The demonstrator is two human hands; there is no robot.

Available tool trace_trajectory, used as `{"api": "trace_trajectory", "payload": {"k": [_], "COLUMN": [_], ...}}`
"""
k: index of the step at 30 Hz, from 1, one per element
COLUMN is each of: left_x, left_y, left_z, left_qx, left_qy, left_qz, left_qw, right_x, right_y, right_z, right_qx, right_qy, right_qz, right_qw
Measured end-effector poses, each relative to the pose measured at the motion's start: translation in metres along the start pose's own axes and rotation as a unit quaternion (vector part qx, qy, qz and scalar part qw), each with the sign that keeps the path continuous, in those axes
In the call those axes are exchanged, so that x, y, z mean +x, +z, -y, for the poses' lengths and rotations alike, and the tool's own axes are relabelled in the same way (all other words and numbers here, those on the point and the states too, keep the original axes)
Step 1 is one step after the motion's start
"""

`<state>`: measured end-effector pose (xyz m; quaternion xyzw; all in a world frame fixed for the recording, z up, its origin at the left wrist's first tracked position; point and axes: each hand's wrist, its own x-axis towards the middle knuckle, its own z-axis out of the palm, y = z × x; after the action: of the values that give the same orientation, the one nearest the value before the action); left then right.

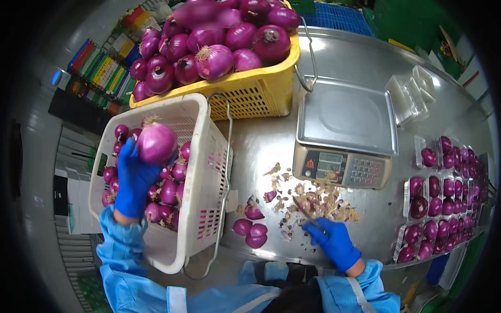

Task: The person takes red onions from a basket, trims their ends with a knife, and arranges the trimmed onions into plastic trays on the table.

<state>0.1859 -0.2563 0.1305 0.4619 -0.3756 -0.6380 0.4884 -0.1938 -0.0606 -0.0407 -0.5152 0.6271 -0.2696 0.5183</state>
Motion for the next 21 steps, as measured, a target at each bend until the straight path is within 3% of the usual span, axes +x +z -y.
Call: {"api": "trace_trajectory", "payload": {"k": [1, 3, 5, 7, 10, 12, 16, 21], "left_x": [-0.014, -0.059, -0.093, -0.117, -0.138, -0.149, -0.164, -0.176], "left_y": [0.010, 0.054, 0.090, 0.093, 0.099, 0.102, 0.117, 0.128], "left_z": [0.002, -0.002, 0.006, 0.023, 0.059, 0.079, 0.099, 0.111], "left_qx": [-0.074, 0.119, 0.219, 0.161, 0.212, 0.263, 0.105, 0.119], "left_qy": [0.012, -0.027, -0.029, -0.063, -0.111, -0.158, -0.262, -0.282], "left_qz": [0.032, 0.026, 0.055, 0.153, 0.180, 0.174, 0.177, 0.181], "left_qw": [0.997, 0.992, 0.974, 0.973, 0.954, 0.936, 0.943, 0.935], "right_x": [0.002, 0.000, -0.005, -0.009, -0.016, -0.019, -0.030, -0.046], "right_y": [-0.004, -0.013, -0.026, -0.036, -0.029, -0.024, -0.022, -0.029], "right_z": [0.014, 0.045, 0.071, 0.089, 0.097, 0.088, 0.069, 0.048], "right_qx": [0.096, 0.097, 0.058, -0.014, -0.030, -0.098, -0.132, -0.176], "right_qy": [-0.019, -0.103, -0.202, -0.324, -0.382, -0.381, -0.370, -0.369], "right_qz": [0.006, 0.025, 0.056, 0.102, 0.110, 0.095, 0.091, 0.079], "right_qw": [0.995, 0.990, 0.976, 0.941, 0.917, 0.914, 0.915, 0.909]}}
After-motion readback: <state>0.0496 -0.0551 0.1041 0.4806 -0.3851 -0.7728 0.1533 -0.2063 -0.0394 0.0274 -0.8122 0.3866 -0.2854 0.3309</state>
